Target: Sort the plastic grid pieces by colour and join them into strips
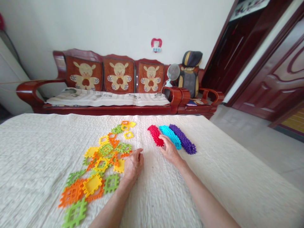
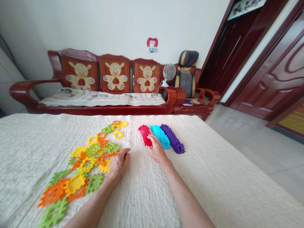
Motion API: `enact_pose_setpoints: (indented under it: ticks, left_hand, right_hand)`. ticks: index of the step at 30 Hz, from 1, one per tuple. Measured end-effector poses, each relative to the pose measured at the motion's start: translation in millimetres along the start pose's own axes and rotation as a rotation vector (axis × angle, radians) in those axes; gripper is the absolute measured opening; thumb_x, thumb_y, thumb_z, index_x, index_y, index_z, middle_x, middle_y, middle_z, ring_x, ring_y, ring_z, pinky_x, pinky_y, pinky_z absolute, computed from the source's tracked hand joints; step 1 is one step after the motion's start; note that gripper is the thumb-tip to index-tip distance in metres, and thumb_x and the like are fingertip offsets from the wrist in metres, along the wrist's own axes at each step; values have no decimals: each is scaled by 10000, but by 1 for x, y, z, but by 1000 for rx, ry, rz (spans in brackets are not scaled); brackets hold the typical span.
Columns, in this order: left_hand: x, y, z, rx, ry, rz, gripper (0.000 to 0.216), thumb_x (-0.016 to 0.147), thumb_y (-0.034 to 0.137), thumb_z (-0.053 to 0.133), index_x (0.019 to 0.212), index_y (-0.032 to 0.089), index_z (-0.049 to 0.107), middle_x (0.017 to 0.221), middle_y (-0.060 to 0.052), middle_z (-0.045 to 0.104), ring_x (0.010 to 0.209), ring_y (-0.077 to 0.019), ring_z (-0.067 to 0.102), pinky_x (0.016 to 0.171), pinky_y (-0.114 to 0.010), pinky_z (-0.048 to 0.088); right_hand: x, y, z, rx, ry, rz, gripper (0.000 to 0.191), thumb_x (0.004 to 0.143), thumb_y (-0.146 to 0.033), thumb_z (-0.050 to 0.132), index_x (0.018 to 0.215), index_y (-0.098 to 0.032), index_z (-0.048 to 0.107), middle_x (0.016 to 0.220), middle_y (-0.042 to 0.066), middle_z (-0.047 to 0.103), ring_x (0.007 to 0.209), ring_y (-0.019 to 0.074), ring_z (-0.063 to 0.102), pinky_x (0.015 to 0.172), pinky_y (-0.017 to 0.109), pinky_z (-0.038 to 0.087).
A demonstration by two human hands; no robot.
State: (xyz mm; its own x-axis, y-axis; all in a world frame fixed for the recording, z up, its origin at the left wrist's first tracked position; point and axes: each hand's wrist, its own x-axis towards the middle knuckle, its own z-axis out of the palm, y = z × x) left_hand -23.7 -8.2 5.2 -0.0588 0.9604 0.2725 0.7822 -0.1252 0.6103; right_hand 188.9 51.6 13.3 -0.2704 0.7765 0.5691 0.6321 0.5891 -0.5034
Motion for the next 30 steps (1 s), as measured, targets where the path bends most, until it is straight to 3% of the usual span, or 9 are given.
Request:
enact_pose_setpoints:
  ticks: [8,14,20,25,30]
  left_hand:
    - [0,-1,1,-7,-13,0,325,850,180,426,1110,186,621,918,-50,710,805,-156,657,736,-249,472]
    - [-1,-1,2,-14,12,21,326,838,166,426,1087,168,638,898,-62,710,773,-163,658,720,-265,485]
    - [-1,-3,7,-24,41,30,326,826,154,425,1068,178,643,920,-57,712,802,-165,659,726,-270,493]
    - [0,-2,7,-59,61,12,330,825,155,420,1060,190,649,945,-56,717,839,-174,660,754,-279,500]
    - [0,-2,9,-86,109,1,328,821,142,413,1044,198,647,949,-55,713,860,-174,648,791,-293,506]
  right_hand:
    - [11,4,13,-119,49,-46,499,752,-80,510,1245,-150,487,1331,140,465,1288,234,397,1087,449,345]
    - [3,7,20,-162,68,-29,341,796,-117,489,1124,-155,572,1240,141,529,1201,252,475,1027,463,407]
    - [5,2,24,-130,138,-104,300,826,-151,475,1100,-185,591,1189,124,566,1155,256,513,1002,461,426]
    - [1,-17,37,26,-21,-186,307,858,-120,411,1088,-208,595,1049,91,624,1015,207,594,900,362,493]
    - [0,-21,45,67,-146,-210,314,850,-107,417,1062,-216,621,1020,73,638,985,199,600,877,355,497]
